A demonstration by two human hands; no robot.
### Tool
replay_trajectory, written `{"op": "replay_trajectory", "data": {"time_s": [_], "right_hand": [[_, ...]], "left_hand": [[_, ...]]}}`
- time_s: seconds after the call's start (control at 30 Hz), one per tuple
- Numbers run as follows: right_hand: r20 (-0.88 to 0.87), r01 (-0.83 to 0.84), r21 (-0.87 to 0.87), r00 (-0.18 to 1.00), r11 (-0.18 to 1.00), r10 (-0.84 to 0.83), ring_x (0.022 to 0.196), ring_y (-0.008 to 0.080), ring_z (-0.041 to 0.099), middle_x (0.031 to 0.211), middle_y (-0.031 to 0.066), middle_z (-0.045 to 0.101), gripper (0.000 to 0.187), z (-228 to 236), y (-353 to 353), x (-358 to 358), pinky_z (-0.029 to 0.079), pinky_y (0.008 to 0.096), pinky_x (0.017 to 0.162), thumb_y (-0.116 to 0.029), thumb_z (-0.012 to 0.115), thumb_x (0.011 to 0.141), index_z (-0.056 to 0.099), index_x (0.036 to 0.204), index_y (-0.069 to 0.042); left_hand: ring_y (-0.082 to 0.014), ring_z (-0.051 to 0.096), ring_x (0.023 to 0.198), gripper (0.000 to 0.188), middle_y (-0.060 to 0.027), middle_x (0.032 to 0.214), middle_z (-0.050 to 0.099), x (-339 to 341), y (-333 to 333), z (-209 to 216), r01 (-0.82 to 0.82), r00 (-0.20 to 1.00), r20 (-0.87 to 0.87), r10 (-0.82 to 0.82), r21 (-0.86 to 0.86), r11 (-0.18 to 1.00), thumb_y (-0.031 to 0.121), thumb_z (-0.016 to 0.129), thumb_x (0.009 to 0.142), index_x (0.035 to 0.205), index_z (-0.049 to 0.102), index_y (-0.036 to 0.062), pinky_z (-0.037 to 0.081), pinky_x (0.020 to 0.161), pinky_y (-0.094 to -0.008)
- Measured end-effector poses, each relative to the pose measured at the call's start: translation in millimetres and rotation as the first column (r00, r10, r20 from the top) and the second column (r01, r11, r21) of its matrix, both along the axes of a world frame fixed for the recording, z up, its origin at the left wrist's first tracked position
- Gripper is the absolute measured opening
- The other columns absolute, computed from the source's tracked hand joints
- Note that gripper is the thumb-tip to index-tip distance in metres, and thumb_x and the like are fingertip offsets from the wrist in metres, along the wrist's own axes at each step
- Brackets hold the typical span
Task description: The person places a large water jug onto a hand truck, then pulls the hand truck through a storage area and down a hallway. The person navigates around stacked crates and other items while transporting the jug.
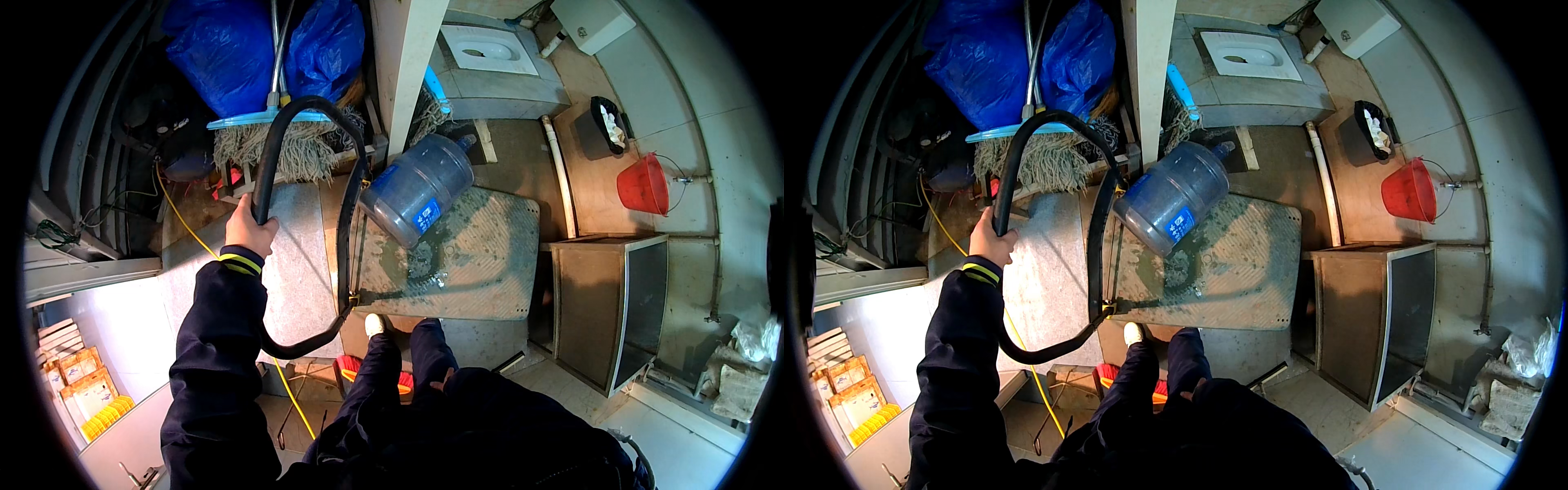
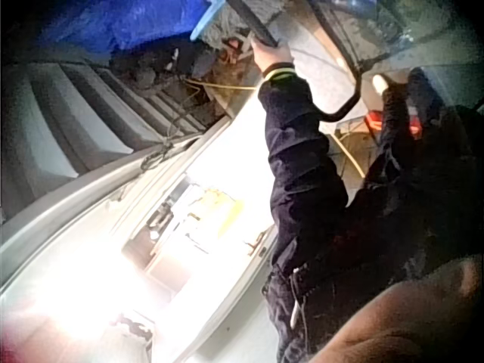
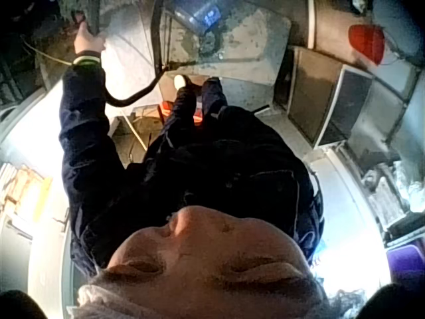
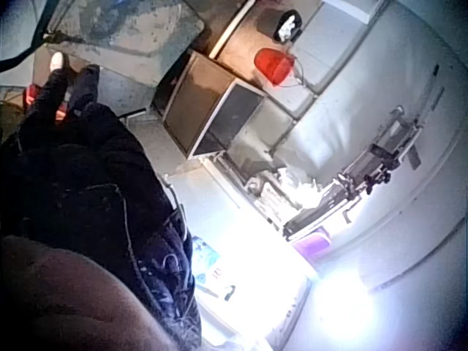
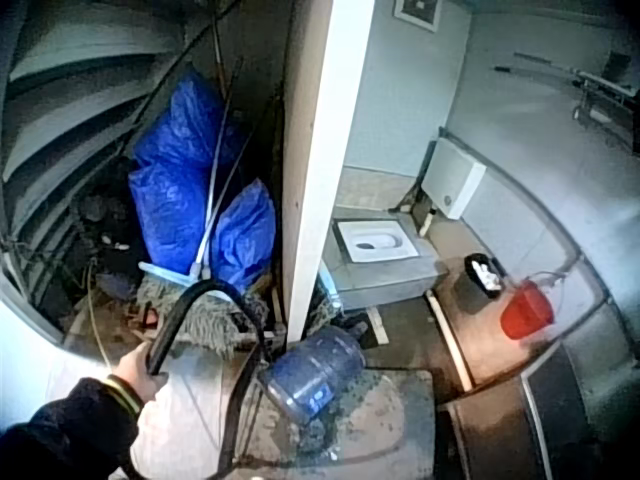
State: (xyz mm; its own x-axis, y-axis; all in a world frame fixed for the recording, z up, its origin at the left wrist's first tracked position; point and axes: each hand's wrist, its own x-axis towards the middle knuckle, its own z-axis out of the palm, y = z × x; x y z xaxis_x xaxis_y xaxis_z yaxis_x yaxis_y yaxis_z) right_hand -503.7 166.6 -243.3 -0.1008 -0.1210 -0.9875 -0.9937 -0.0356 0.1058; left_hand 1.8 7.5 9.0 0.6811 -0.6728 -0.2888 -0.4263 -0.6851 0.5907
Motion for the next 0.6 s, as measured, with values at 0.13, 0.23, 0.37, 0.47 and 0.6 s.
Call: {"op": "replay_trajectory", "data": {"time_s": [0.13, 0.23, 0.37, 0.47, 0.6], "right_hand": [[0.0, -0.001, 0.003, 1.0, 1.0, 0.001, 0.123, 0.0318, 0.03, 0.133, 0.0199, 0.031, 0.091, 0.4, -0.4, 0.3, 0.025, 0.0383, 0.101, -0.061, 0.056, 0.067, 0.025, 0.132, -0.005], [0.003, -0.011, 0.005, 1.0, 1.0, 0.011, 0.123, 0.0317, 0.031, 0.133, 0.0199, 0.031, 0.09, 0.5, -1.3, -0.3, 0.025, 0.0382, 0.101, -0.061, 0.056, 0.067, 0.026, 0.131, -0.005], [0.007, -0.008, 0.007, 1.0, 1.0, 0.008, 0.122, 0.0317, 0.031, 0.132, 0.0199, 0.032, 0.09, 1.0, -1.2, -0.6, 0.026, 0.0382, 0.101, -0.061, 0.056, 0.067, 0.027, 0.131, -0.005], [0.007, -0.016, 0.011, 1.0, 1.0, 0.016, 0.122, 0.0316, 0.032, 0.132, 0.02, 0.032, 0.089, 2.0, -2.5, -0.3, 0.026, 0.0382, 0.1, -0.06, 0.056, 0.067, 0.027, 0.131, -0.005], [0.007, -0.016, 0.016, 1.0, 1.0, 0.016, 0.122, 0.0316, 0.032, 0.132, 0.02, 0.033, 0.088, 2.0, -1.5, 0.1, 0.027, 0.0382, 0.1, -0.06, 0.056, 0.067, 0.028, 0.131, -0.005]], "left_hand": [[-0.0246, 0.061, 0.051, 0.063, -0.0206, 0.077, 0.06, -0.7, -1.5, 0.8, 0.015, 1.0, -0.005, -0.015, 0.001, 1.0, 0.015, 0.062, 0.069, 0.122, 0.035, -0.0049, 0.05, 0.051, -0.0317], [-0.0243, 0.06, 0.05, 0.063, -0.0206, 0.077, 0.06, 2.4, -0.1, -4.1, 0.027, 1.0, 0.007, -0.027, -0.016, 1.0, 0.015, 0.062, 0.069, 0.122, 0.036, -0.0051, 0.05, 0.051, -0.0317], [-0.0234, 0.06, 0.048, 0.063, -0.0198, 0.076, 0.06, 0.2, -1.1, -2.6, 0.014, 1.0, -0.011, -0.014, -0.019, 1.0, 0.014, 0.062, 0.069, 0.123, 0.035, -0.0051, 0.049, 0.049, -0.0312], [-0.0228, 0.059, 0.047, 0.063, -0.0191, 0.076, 0.06, -2.4, -1.4, 2.5, 0.001, 0.999, -0.035, -0.002, -0.02, 1.0, 0.014, 0.061, 0.07, 0.123, 0.034, -0.005, 0.049, 0.047, -0.0307], [-0.0223, 0.059, 0.047, 0.063, -0.0184, 0.075, 0.06, -3.6, -2.1, 3.8, -0.007, 0.999, -0.044, 0.006, -0.016, 1.0, 0.014, 0.061, 0.07, 0.124, 0.034, -0.0042, 0.049, 0.046, -0.0304]]}}
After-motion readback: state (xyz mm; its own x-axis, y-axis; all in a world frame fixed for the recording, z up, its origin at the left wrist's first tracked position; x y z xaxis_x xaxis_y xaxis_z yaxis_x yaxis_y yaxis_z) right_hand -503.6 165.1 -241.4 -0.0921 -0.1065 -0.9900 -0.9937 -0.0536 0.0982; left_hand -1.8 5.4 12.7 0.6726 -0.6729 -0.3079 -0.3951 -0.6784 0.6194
